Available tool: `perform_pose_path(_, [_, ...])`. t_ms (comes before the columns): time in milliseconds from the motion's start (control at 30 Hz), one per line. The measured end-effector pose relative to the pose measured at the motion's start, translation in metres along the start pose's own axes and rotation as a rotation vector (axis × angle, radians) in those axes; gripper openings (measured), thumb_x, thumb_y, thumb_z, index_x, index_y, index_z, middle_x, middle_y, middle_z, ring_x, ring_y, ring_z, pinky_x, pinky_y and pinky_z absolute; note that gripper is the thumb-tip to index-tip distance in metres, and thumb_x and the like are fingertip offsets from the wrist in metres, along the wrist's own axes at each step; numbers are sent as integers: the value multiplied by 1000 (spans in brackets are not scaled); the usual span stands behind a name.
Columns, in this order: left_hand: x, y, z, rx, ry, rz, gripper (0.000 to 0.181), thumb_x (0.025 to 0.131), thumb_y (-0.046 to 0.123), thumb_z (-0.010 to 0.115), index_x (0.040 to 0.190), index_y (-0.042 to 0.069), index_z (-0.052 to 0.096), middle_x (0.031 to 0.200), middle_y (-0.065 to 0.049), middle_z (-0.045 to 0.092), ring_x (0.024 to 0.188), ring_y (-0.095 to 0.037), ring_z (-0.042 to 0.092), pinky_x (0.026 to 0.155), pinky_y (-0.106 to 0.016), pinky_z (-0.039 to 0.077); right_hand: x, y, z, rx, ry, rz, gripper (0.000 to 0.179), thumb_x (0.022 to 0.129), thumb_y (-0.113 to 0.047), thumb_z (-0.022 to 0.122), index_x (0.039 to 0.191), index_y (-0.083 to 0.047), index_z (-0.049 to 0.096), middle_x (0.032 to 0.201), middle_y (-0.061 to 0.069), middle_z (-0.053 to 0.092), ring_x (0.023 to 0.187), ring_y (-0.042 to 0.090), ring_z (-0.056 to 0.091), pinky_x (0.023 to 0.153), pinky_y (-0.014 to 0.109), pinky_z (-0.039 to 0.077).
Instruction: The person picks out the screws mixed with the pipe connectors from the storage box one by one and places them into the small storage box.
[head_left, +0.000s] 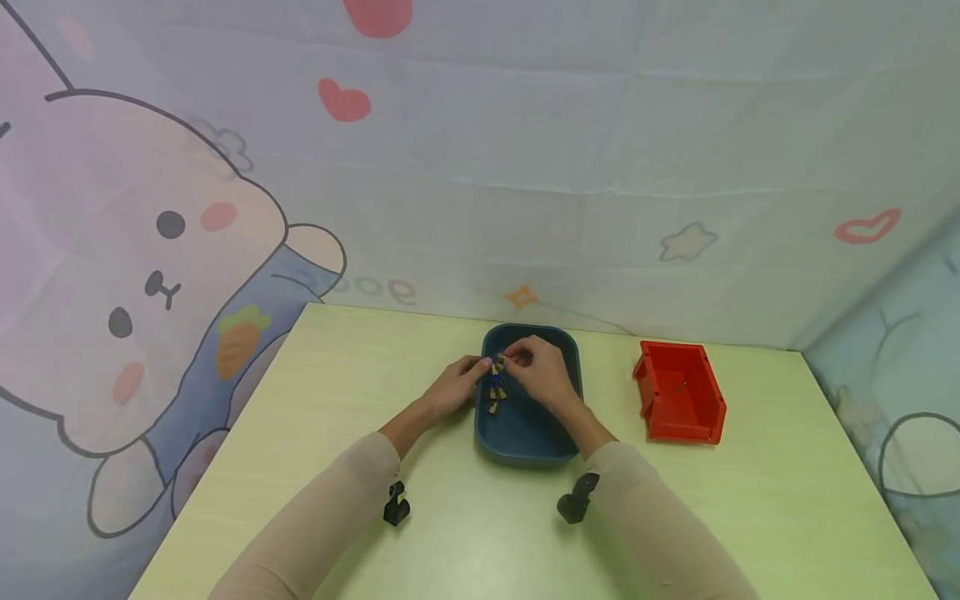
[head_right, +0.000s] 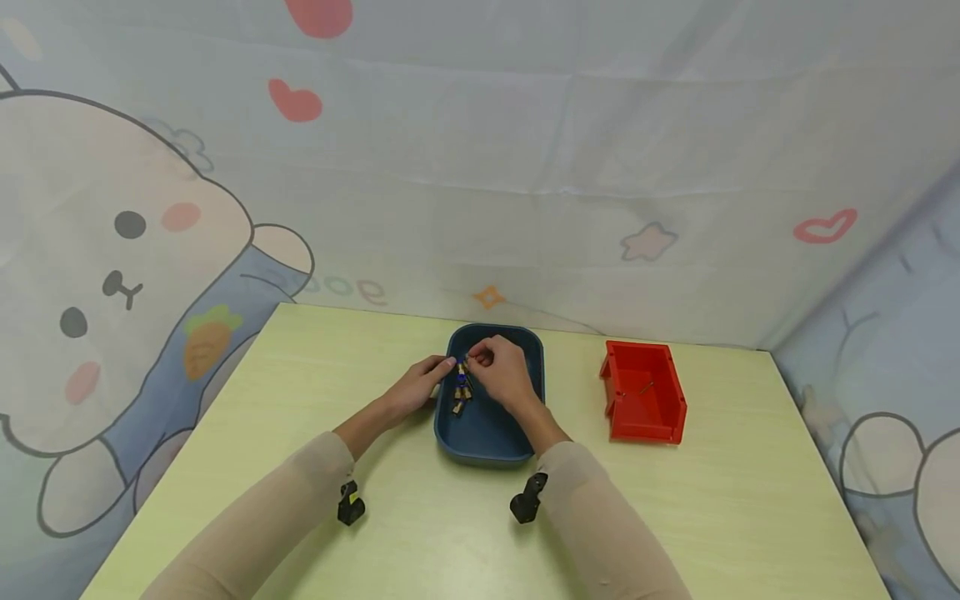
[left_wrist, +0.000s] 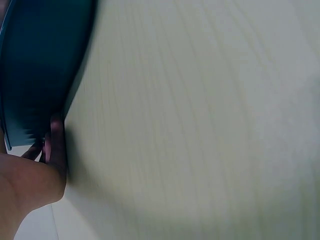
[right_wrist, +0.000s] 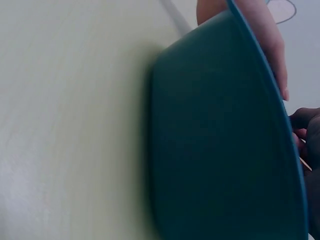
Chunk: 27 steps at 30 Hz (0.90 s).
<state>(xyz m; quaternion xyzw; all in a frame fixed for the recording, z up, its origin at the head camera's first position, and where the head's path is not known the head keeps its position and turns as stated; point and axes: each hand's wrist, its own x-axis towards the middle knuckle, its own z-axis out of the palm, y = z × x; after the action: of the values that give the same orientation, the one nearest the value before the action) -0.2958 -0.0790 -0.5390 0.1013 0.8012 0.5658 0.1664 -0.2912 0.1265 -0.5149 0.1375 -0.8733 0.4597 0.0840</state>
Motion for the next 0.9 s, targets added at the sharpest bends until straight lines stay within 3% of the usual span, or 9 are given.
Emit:
perform_pose_path(500, [1, 0, 1, 0, 12, -2, 64, 113, 52, 45, 157, 5, 47, 158, -19, 49, 149, -38, 43, 121, -57, 34, 1, 10, 14, -22, 70, 33, 6, 94, -7, 79, 97, -2, 78, 93, 8, 72, 85, 23, 67, 78, 37, 57])
perform_pose_path(900, [0, 1, 1, -12, 22, 7, 62, 113, 49, 46, 156, 4, 49, 156, -18, 51, 147, -38, 45, 121, -56, 35, 1, 13, 20, -85, 51, 57, 5, 93, -6, 80, 95, -2, 78, 92, 10, 72, 85, 25, 68, 78, 41, 59])
